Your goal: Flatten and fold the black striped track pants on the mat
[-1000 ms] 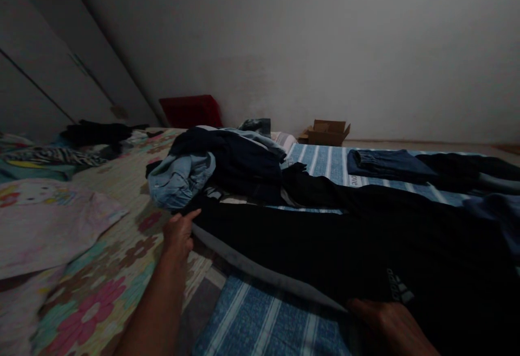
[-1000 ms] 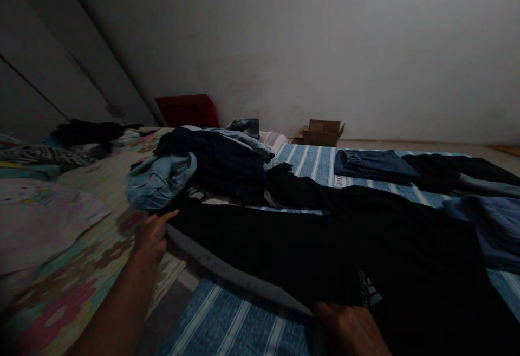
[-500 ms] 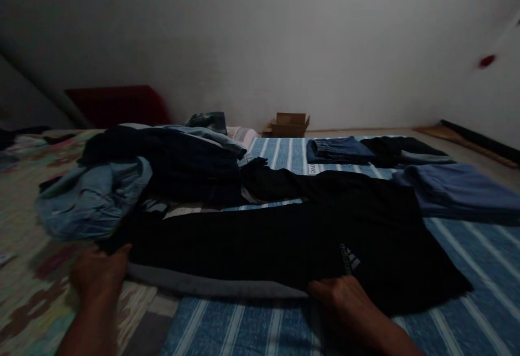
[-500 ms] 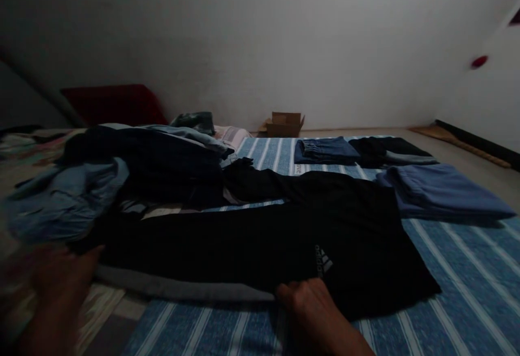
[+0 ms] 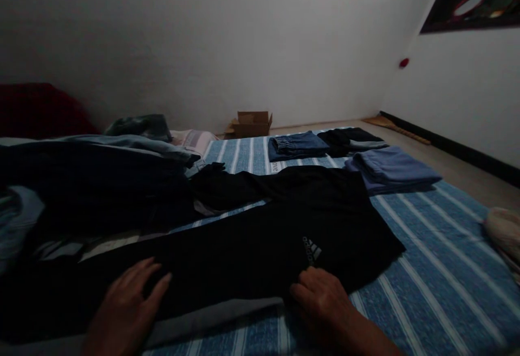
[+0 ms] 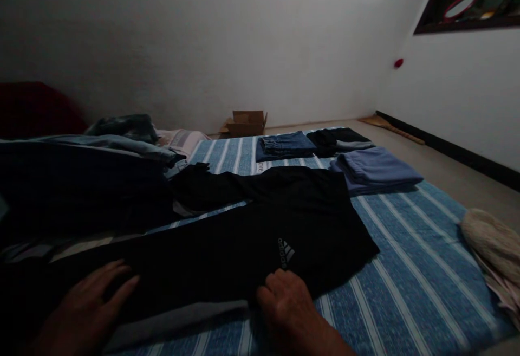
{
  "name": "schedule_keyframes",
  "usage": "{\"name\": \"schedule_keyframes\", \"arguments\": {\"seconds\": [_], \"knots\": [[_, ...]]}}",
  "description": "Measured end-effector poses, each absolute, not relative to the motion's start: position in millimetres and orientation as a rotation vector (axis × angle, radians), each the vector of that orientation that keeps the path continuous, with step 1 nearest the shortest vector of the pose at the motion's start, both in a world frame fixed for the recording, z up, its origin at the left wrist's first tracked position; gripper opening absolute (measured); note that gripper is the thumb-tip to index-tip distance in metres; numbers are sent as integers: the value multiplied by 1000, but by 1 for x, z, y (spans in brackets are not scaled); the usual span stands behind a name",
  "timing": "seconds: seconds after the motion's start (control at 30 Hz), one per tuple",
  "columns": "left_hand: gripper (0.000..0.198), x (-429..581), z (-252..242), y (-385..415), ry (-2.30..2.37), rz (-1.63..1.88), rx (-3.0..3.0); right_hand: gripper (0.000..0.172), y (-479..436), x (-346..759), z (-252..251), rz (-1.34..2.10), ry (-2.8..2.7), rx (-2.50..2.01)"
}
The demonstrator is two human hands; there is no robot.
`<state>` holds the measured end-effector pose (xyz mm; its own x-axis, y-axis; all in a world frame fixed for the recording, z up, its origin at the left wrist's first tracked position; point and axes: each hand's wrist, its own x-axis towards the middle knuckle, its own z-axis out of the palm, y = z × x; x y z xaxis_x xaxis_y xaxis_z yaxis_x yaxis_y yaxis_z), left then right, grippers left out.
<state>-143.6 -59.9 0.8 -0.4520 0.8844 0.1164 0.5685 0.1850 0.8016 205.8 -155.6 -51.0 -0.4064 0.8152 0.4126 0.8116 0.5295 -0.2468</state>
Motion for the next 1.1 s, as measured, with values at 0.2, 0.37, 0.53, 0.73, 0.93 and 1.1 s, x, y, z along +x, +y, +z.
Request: {"name": "schedule_keyframes", "arguments": {"seconds": [0.2, 0.37, 0.53, 0.73, 0.93, 1.1], "knots": [[48, -113, -20, -80, 2100, 510, 1907, 24, -165, 219, -63, -109, -2099, -1246], [64, -128, -30, -86, 2114, -13, 2285, 27, -168, 226, -63, -39, -2123, -1230], [66, -137, -29, -83, 2066, -135, 2383, 26, -173, 235, -57, -27, -2165, -1343], [64, -95, -19, -86, 1931, -91, 2424, 26, -179, 237, -54, -122, -2159, -1429], [55, -19, -23, -85, 1275, 39, 2697, 23, -168, 235, -42, -304, -2221, -1480], [58, -16, -40, -72, 1177, 77, 2834, 24, -163, 248, -41, -362, -2150, -1640]]}}
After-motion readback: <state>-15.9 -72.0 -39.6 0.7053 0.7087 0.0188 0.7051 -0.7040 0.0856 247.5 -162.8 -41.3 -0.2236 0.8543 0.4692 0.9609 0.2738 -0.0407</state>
